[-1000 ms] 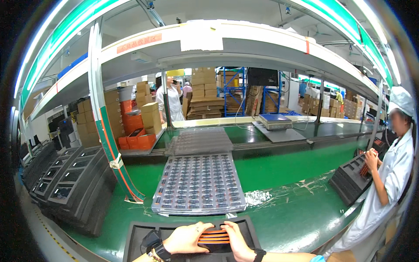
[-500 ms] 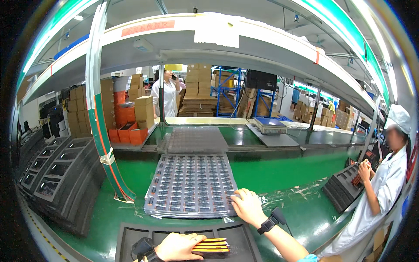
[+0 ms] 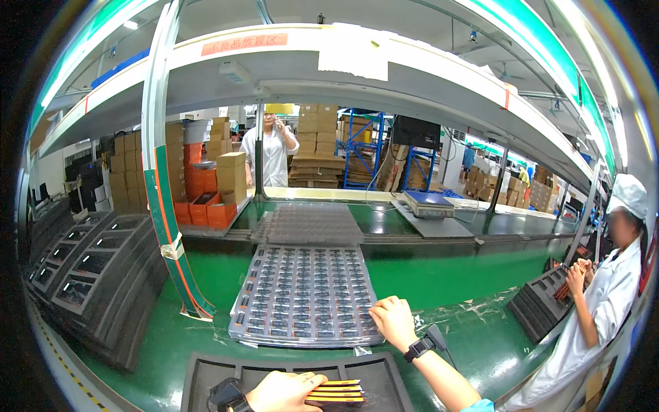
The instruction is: Assembling or inspecting mobile phone components on a production line.
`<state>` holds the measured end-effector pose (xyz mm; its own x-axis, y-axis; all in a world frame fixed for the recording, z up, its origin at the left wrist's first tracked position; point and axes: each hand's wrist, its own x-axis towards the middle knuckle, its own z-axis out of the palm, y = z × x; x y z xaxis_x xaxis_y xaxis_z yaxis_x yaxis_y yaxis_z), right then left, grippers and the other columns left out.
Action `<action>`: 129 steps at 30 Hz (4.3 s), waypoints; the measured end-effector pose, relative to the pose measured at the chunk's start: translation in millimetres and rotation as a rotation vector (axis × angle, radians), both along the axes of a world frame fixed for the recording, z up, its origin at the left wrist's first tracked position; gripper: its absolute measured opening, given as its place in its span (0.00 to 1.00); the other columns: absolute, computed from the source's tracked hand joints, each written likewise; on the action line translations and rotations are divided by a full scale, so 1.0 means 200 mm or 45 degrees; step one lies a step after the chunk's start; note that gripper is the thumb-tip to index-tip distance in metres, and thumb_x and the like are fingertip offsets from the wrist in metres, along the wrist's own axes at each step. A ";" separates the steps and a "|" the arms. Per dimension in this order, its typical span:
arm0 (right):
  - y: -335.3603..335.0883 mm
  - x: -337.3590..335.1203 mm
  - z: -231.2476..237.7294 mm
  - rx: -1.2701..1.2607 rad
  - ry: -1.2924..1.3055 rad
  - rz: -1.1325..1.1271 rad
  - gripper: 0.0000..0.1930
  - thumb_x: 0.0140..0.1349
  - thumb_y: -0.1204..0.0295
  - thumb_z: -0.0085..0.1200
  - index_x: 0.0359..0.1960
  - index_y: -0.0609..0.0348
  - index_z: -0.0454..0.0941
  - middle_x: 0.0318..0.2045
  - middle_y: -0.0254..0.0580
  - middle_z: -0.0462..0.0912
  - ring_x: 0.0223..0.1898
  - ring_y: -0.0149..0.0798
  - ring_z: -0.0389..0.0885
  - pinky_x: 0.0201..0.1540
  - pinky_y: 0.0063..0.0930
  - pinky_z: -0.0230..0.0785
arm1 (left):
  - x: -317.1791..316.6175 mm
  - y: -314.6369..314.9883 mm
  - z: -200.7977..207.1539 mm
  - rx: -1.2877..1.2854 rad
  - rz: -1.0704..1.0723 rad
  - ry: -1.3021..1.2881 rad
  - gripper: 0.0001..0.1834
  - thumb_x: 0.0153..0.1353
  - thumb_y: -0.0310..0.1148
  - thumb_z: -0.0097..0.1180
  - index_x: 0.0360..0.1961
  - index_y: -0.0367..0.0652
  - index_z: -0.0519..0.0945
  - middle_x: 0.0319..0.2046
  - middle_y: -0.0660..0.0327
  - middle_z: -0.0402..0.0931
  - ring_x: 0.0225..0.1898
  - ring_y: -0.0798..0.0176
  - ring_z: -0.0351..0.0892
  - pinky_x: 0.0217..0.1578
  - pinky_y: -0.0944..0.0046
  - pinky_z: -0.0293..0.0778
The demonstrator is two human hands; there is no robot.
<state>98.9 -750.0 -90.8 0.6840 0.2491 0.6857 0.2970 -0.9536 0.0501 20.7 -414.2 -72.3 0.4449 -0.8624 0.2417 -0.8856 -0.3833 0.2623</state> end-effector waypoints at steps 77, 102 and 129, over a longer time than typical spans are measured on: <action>0.45 -0.62 0.16 0.823 0.549 0.478 0.16 0.61 0.83 0.59 0.51 0.61 0.83 0.36 0.41 0.84 0.34 0.35 0.81 0.40 0.26 0.76 | -0.04 -0.08 -0.06 -0.948 0.465 0.083 0.12 0.64 0.32 0.61 0.49 0.48 0.85 0.40 0.63 0.87 0.36 0.64 0.88 0.33 0.68 0.82; 0.39 -0.61 0.00 0.652 0.241 0.693 0.10 0.52 0.78 0.68 0.37 0.57 0.87 0.31 0.37 0.89 0.31 0.37 0.87 0.33 0.26 0.80 | -0.02 -0.08 -0.11 -0.832 0.441 0.241 0.03 0.61 0.23 0.63 0.34 0.36 0.80 0.35 0.56 0.88 0.36 0.63 0.89 0.35 0.69 0.85; 0.37 -0.63 0.07 -0.140 -0.014 0.491 0.25 0.53 0.43 0.63 0.40 0.50 0.87 0.40 0.27 0.87 0.41 0.32 0.83 0.52 0.37 0.71 | -0.01 -0.09 -0.12 -0.764 0.512 0.079 0.08 0.59 0.33 0.67 0.36 0.43 0.84 0.30 0.61 0.87 0.29 0.63 0.88 0.29 0.70 0.81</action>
<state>-27.3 -675.3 -75.8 0.5189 0.5586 0.6471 0.6309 -0.7610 0.1510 18.1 -431.9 -95.9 0.7279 -0.3560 0.5860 -0.6831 -0.4507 0.5747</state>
